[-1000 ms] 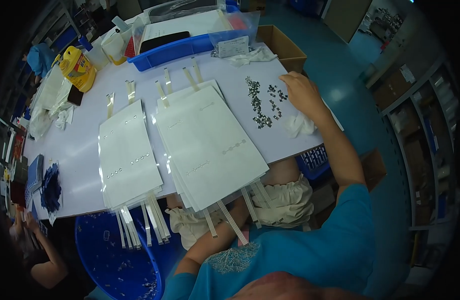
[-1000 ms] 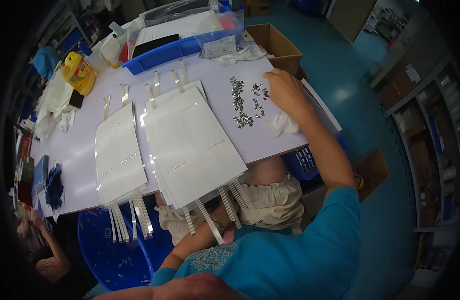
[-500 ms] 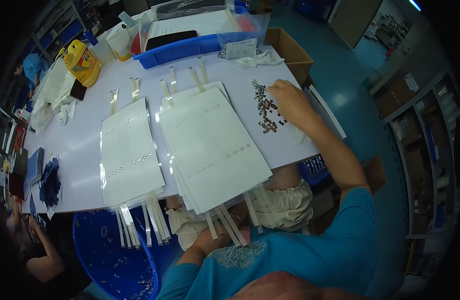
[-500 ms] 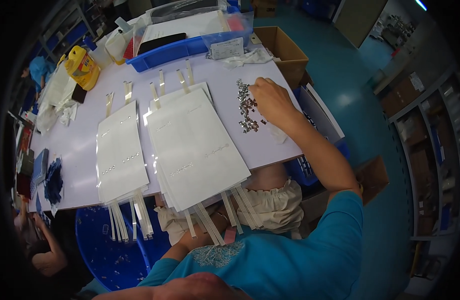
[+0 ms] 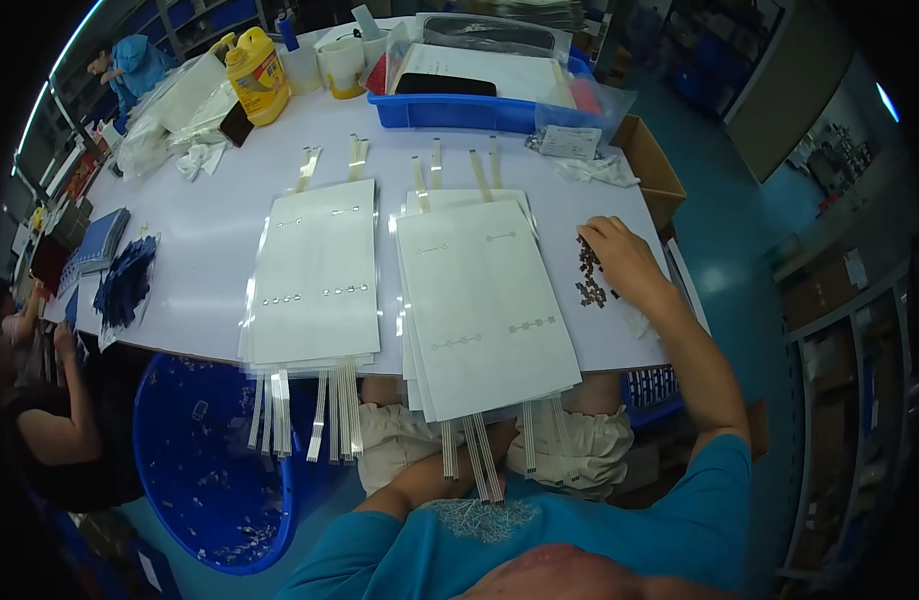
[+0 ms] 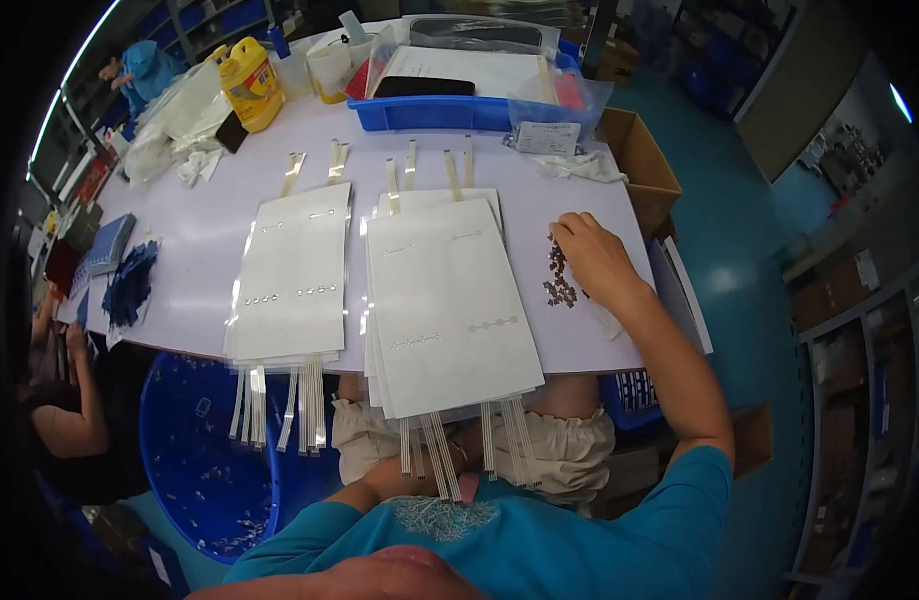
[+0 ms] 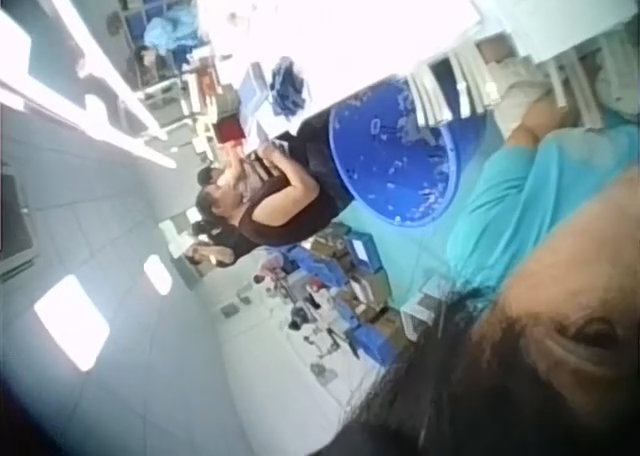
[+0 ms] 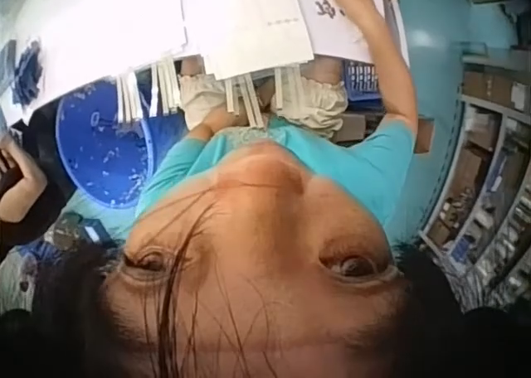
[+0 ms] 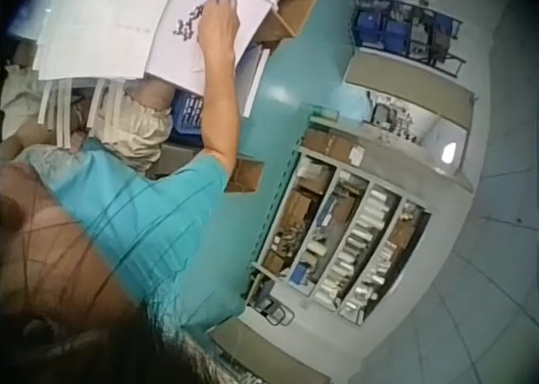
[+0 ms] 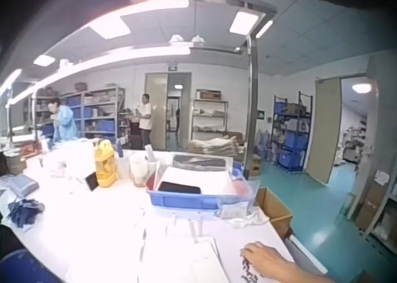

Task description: Picking small metal studs and inserting them into pre-made holes on white rectangular sheets.

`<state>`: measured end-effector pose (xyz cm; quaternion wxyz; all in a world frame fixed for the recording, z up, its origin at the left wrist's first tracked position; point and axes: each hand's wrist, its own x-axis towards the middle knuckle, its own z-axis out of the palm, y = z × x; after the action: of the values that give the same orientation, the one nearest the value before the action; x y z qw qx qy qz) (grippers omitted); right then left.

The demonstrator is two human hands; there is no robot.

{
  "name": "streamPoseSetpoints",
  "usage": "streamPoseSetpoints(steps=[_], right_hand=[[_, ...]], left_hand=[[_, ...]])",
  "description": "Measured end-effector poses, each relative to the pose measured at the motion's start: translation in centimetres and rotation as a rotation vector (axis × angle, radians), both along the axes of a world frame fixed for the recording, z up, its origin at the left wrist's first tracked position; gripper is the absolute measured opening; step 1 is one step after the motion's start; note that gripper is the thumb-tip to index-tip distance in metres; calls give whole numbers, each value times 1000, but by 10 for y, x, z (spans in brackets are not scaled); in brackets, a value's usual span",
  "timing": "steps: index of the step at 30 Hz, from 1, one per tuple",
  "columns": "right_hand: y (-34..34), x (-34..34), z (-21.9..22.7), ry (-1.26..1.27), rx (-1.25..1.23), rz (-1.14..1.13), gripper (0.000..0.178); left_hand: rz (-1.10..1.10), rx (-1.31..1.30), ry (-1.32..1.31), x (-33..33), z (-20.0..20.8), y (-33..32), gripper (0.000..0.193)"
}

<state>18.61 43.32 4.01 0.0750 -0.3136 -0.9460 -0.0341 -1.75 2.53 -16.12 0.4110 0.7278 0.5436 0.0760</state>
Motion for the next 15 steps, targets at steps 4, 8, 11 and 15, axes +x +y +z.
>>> streamPoseSetpoints(steps=[4, 8, 11, 15], right_hand=[[-16, 13, 0, 80, -28, 89, 50], [-4, 37, -5, 250, -104, 73, 48], [13, 27, -1, 272, -91, -6, 47], [4, 9, -1, 144, -55, -96, 45]], left_hand=[[38, -22, 72, 8, 38, 3, 31], [16, -63, 151, 31, 96, 65, 30], [-68, -121, 186, 36, 126, 93, 30], [-167, -122, 228, 11, 135, 62, 30]])
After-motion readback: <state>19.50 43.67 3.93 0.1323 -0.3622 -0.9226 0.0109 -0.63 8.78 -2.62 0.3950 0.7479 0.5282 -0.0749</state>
